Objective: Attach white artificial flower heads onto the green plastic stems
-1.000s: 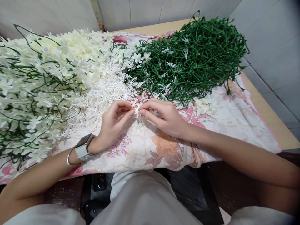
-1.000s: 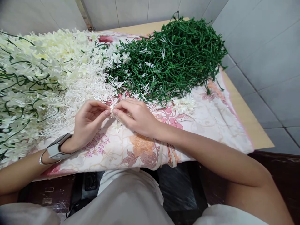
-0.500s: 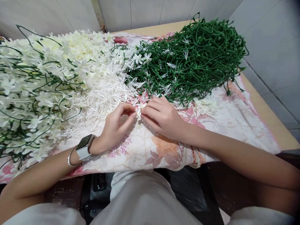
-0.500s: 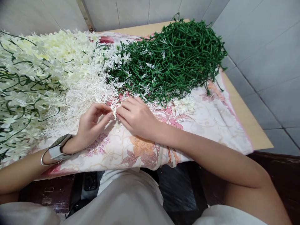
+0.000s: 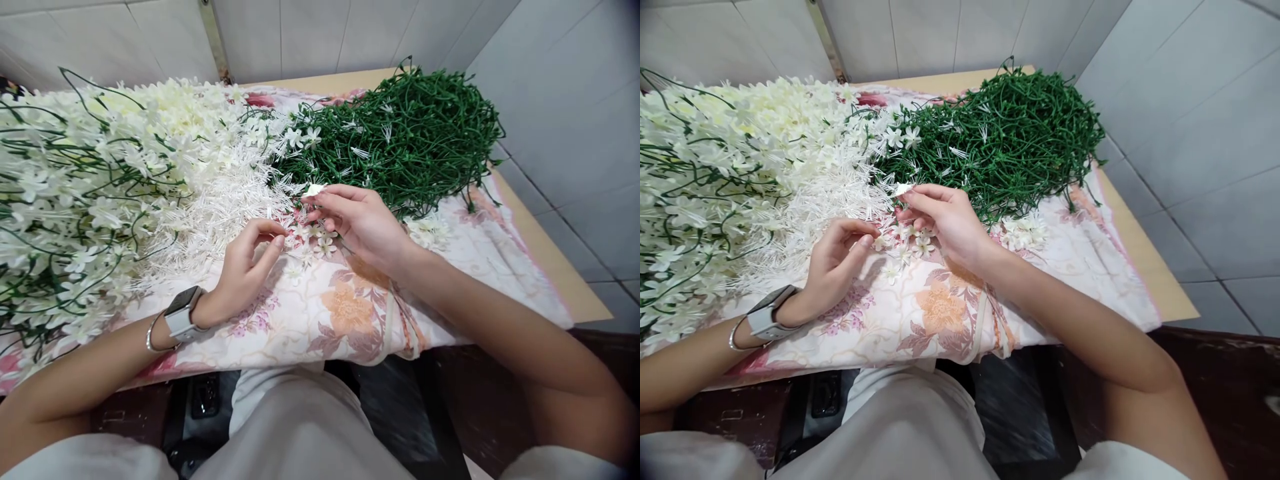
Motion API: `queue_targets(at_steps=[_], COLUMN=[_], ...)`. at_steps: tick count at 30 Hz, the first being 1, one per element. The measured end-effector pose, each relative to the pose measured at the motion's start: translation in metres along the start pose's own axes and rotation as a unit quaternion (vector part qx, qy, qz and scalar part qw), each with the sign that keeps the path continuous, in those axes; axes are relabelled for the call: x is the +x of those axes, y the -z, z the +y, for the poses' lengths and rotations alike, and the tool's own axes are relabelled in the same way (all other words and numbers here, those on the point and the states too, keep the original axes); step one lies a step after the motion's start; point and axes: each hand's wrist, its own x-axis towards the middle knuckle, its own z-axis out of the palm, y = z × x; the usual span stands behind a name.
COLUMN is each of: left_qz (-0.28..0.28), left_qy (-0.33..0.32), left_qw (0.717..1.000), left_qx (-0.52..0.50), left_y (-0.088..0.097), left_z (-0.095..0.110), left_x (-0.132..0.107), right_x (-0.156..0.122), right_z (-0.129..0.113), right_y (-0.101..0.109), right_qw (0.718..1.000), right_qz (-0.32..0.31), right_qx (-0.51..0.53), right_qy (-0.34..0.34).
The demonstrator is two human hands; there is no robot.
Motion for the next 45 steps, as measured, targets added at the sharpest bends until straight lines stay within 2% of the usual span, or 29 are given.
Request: queue_targets(at_steps=[4, 10, 13, 16, 19, 23, 26, 31, 36, 39, 42, 45], left_qz=[-0.004, -0.007, 0.006, 0.029, 0.039, -0.004, -0.043, -0.052, -0.061, -0.072, -0.098, -0.130], left_qy=[0.000, 0.001, 0.009, 0.009, 0.001, 0.029, 0.057, 0.074, 0.123, 0.145, 0.145, 0.127], left_qw=[1.000, 1.000, 1.000, 0.999, 0.999, 0.998, 0.994, 0.987, 0.974, 0.965, 0.957, 0.954], left_qx=[-0.002, -0.008, -0.016, -0.025, -0.021, -0.048, -0.083, -0.129, -0.178, -0.209, -0.230, -0.237], left_y=[0.000, 0.001, 0.001, 0.001, 0.001, 0.001, 0.001, 0.000, -0.001, 0.000, 0.001, 0.003], left_z=[0.000, -0.002, -0.002, -0.002, -0.002, -0.001, 0.000, 0.000, -0.003, -0.003, 0.000, 0.004], left_x=[0.000, -0.001, -0.001, 0.000, 0.000, 0.000, -0.002, -0.002, 0.002, 0.003, 0.003, 0.003], right_x=[0.008, 0.011, 0.003, -0.008, -0.018, -0.030, -0.038, -0.046, -0.053, -0.057, -0.059, -0.059], right_z=[0.005, 0.008, -0.001, -0.014, -0.024, -0.022, -0.011, 0.005, 0.008, 0.008, 0.009, 0.013], right_y=[-0.008, -0.008, -0.003, 0.004, 0.007, 0.002, -0.003, -0.004, -0.005, -0.007, -0.009, -0.011], right_qw=[0.997, 0.999, 0.996, 0.977, 0.933, 0.840, 0.773, 0.701, 0.585, 0.529, 0.495, 0.493], right_qz=[-0.001, -0.011, -0.072, -0.154, -0.223, -0.287, -0.312, -0.331, -0.355, -0.367, -0.371, -0.364], right_qx=[0.044, 0.020, -0.028, -0.139, -0.284, -0.426, -0.491, -0.554, -0.640, -0.663, -0.663, -0.649], right_qy=[-0.064, -0.033, -0.042, -0.050, -0.009, 0.172, 0.252, 0.304, 0.348, 0.383, 0.422, 0.451])
